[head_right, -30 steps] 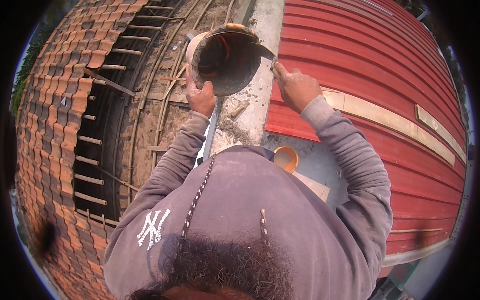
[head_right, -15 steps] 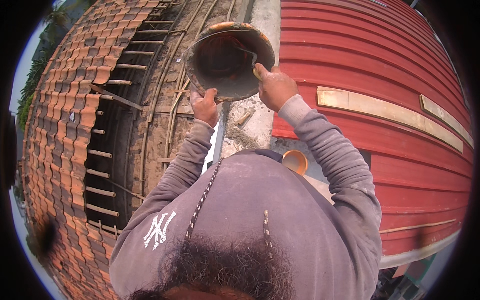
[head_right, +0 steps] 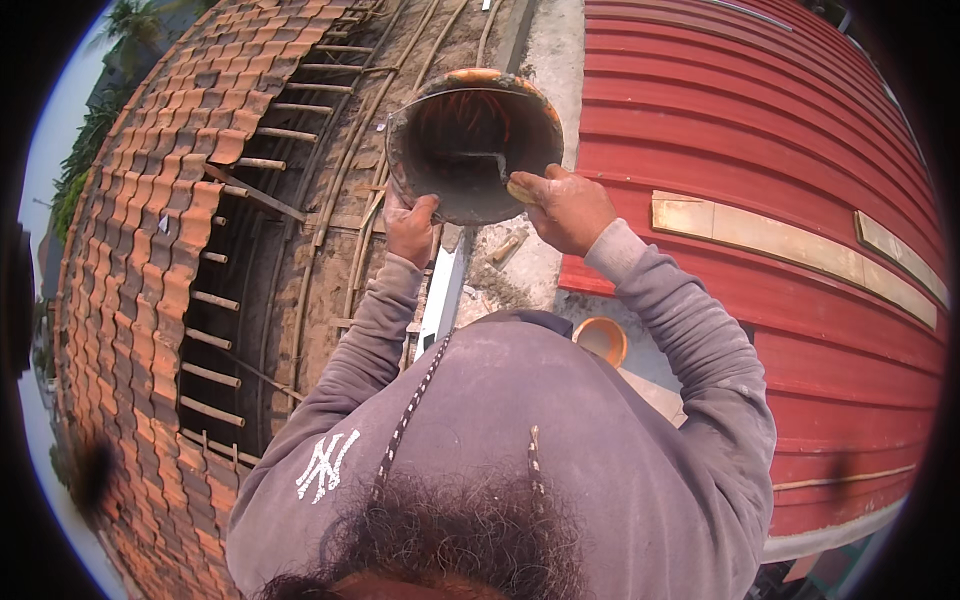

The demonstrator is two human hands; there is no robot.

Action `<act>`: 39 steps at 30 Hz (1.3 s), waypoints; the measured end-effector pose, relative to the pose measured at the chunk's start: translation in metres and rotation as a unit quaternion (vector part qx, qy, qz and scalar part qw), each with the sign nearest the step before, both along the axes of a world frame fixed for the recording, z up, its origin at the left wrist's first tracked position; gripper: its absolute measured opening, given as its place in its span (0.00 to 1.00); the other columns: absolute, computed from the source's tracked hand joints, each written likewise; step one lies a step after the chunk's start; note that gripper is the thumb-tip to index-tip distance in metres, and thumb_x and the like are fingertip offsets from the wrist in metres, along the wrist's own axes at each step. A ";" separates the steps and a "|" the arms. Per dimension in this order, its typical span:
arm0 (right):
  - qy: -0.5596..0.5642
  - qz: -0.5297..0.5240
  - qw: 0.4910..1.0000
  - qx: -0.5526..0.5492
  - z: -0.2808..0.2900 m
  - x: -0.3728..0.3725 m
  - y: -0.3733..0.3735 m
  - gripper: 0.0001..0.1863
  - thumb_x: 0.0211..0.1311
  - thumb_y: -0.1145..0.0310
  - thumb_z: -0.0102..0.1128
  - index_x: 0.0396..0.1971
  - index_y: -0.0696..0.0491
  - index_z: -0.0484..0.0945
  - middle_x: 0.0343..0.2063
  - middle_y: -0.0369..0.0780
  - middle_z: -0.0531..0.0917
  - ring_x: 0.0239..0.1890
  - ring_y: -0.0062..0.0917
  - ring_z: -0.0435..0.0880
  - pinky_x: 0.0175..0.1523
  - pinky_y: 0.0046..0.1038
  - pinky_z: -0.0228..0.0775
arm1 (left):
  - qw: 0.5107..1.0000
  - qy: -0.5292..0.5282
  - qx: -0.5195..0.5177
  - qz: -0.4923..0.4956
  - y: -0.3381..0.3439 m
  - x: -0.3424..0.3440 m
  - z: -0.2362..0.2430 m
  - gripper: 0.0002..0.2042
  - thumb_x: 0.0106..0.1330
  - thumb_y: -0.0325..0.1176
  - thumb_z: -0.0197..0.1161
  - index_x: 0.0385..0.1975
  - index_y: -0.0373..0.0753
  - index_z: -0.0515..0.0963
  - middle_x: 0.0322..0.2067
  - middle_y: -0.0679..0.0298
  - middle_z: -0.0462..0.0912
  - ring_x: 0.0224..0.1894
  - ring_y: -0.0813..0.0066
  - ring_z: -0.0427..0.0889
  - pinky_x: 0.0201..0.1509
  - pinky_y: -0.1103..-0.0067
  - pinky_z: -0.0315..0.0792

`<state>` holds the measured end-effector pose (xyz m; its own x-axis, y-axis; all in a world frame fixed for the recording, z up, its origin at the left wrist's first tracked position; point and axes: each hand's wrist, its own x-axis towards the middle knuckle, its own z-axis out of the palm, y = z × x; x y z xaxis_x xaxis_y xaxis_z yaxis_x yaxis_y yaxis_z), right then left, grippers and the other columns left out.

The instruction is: The person applies wet mortar to a concrete ledge on a roof using a trowel. The person scoops mortar from a small bucket and spreads it onto the concrete surface, smoothing it alongside a white plastic guide.

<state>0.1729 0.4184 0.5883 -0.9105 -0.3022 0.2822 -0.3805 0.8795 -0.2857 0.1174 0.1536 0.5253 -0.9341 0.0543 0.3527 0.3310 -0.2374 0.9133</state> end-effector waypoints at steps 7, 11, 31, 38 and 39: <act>-0.035 -0.016 0.999 0.021 -0.008 0.016 0.010 0.28 0.64 0.67 0.64 0.65 0.38 0.75 0.38 0.43 0.80 0.39 0.43 0.87 0.42 0.44 0.82 | 0.998 -0.013 -0.064 0.003 0.005 0.011 0.006 0.26 0.67 0.17 0.59 0.67 0.30 0.66 0.56 0.59 0.80 0.57 0.74 0.79 0.63 0.77 0.72; 0.044 -0.050 0.994 -0.083 -0.009 0.019 0.008 0.27 0.64 0.68 0.64 0.64 0.37 0.76 0.37 0.43 0.80 0.39 0.41 0.86 0.42 0.43 0.81 | 0.997 -0.007 -0.070 0.009 0.009 0.012 0.007 0.29 0.68 0.17 0.57 0.70 0.29 0.63 0.57 0.58 0.79 0.58 0.74 0.79 0.64 0.77 0.72; -0.061 -0.085 0.994 0.025 -0.029 0.037 -0.008 0.29 0.66 0.72 0.58 0.69 0.44 0.72 0.43 0.48 0.79 0.45 0.44 0.86 0.45 0.43 0.83 | 0.994 0.011 -0.106 0.011 0.033 0.012 0.003 0.45 0.66 0.13 0.55 0.82 0.35 0.40 0.74 0.50 0.65 0.69 0.67 0.72 0.70 0.76 0.68; -0.038 -0.171 0.984 0.043 -0.018 0.012 -0.031 0.32 0.64 0.73 0.60 0.70 0.50 0.69 0.45 0.50 0.80 0.46 0.44 0.87 0.46 0.42 0.85 | 0.993 0.011 -0.119 0.016 0.046 0.018 0.023 0.42 0.66 0.12 0.54 0.81 0.34 0.46 0.78 0.54 0.59 0.66 0.75 0.75 0.61 0.82 0.74; -0.057 -0.158 0.985 0.050 -0.026 0.013 -0.037 0.32 0.63 0.72 0.60 0.69 0.52 0.69 0.46 0.50 0.80 0.48 0.44 0.87 0.47 0.43 0.85 | 0.996 0.041 -0.081 0.019 0.051 0.018 0.024 0.42 0.65 0.11 0.53 0.81 0.34 0.47 0.79 0.54 0.56 0.66 0.76 0.75 0.59 0.83 0.75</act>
<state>0.1860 0.3816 0.5626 -0.9876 -0.0206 0.1558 -0.0545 0.9748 -0.2164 0.1349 0.2049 0.5488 -0.9049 0.0825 0.4176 0.4121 -0.0760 0.9080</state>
